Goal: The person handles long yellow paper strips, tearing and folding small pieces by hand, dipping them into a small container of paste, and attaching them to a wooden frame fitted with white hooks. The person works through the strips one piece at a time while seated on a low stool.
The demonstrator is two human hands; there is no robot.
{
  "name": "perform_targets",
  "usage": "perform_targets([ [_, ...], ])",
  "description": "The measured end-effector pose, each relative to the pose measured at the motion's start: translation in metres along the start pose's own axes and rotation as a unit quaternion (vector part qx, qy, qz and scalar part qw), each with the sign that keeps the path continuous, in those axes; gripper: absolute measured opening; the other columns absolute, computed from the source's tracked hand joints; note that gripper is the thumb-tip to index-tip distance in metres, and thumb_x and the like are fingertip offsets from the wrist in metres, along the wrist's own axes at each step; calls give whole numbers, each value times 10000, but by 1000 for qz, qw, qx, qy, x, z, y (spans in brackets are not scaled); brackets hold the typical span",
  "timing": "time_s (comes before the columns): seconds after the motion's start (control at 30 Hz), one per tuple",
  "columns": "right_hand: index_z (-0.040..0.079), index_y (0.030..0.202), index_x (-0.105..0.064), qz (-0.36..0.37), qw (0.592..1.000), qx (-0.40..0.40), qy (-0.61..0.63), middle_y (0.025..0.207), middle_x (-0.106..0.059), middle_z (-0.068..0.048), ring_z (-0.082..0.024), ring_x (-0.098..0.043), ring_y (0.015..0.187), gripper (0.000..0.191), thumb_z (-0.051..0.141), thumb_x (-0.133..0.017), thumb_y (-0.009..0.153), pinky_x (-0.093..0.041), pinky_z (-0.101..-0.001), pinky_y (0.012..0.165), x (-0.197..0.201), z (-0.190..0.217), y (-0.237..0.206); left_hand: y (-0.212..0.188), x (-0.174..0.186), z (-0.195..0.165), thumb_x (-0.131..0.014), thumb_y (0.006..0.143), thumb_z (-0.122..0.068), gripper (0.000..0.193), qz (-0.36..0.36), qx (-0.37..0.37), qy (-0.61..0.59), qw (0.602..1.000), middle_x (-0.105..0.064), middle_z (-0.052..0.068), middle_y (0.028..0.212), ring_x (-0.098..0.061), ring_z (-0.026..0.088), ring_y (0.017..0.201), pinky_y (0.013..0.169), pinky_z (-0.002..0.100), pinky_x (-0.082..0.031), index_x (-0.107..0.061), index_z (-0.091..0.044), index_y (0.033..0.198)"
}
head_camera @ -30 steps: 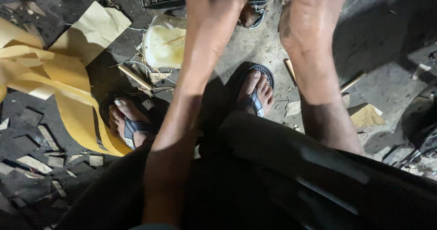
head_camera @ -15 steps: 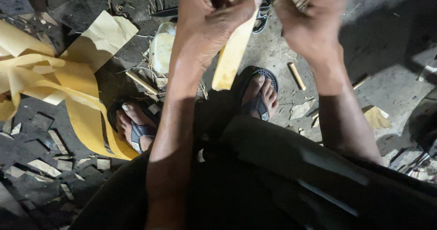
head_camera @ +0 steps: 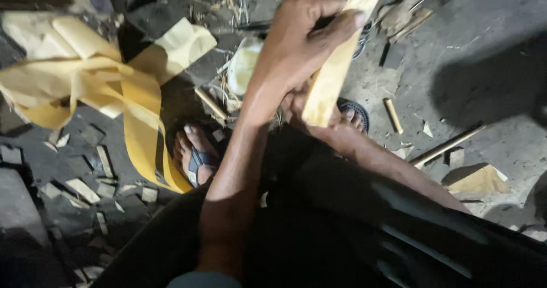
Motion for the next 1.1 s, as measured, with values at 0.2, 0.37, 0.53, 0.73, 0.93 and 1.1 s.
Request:
perform_targets([
  [0.2,65,1195,-608,-104,993,6,62,1213,-593,-218,-458,-515,1174,607,200,-778,627,-446,-582,972,40,0,-10,-6,3,-6,-694,1010,-229,245,9,22,-103,994,-601,-81,673,-512,37,589,566,267,-412,-698,-53,839],
  [0.37,91,1329,-572,-330,922,-145,143,1360,-512,-164,-362,-521,1243,552,-157,-591,836,-567,-410,863,139,-47,-11,-5,1,-9,-715,1021,-241,375,19,59,-86,994,-454,-41,627,-364,67,601,562,295,-312,-620,-11,740],
  [0.53,74,1373,-628,-215,975,-15,-54,1314,-479,-179,-320,-481,1255,644,-180,-628,782,-501,-453,999,181,-52,24,-6,0,-9,-706,1017,-265,304,23,85,-157,984,-479,-76,664,-393,28,641,576,261,-310,-673,-49,806],
  [0.73,41,1297,-721,-187,980,-11,-70,1211,-529,-211,-349,-542,1132,611,-208,-611,751,-505,-375,711,197,-56,33,-6,0,-17,-694,997,-298,313,2,105,-156,982,-505,-71,640,-381,29,603,550,258,-292,-705,-67,787],
  [0.93,2,1267,-754,-234,949,46,-207,1230,-658,-249,-245,-704,865,585,-147,-679,706,-466,-246,482,195,-72,39,-3,0,-21,-692,973,-240,248,-28,138,-145,979,-565,-44,644,-420,43,594,560,249,-321,-759,-43,838],
  [1.1,46,1147,-712,-309,946,82,-57,1095,-700,-116,-297,-729,915,299,-63,-764,873,-598,-388,743,190,-90,50,5,-10,-31,-681,1003,-129,170,-96,85,-283,950,-704,-10,876,-580,39,820,728,247,-479,-764,19,991],
])
Point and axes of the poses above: each hand's wrist, its own y-axis towards the middle knuckle, its own x-axis out of the back of the hand, z = x × y, the point moved 6 cm from there along y, towards the middle knuckle
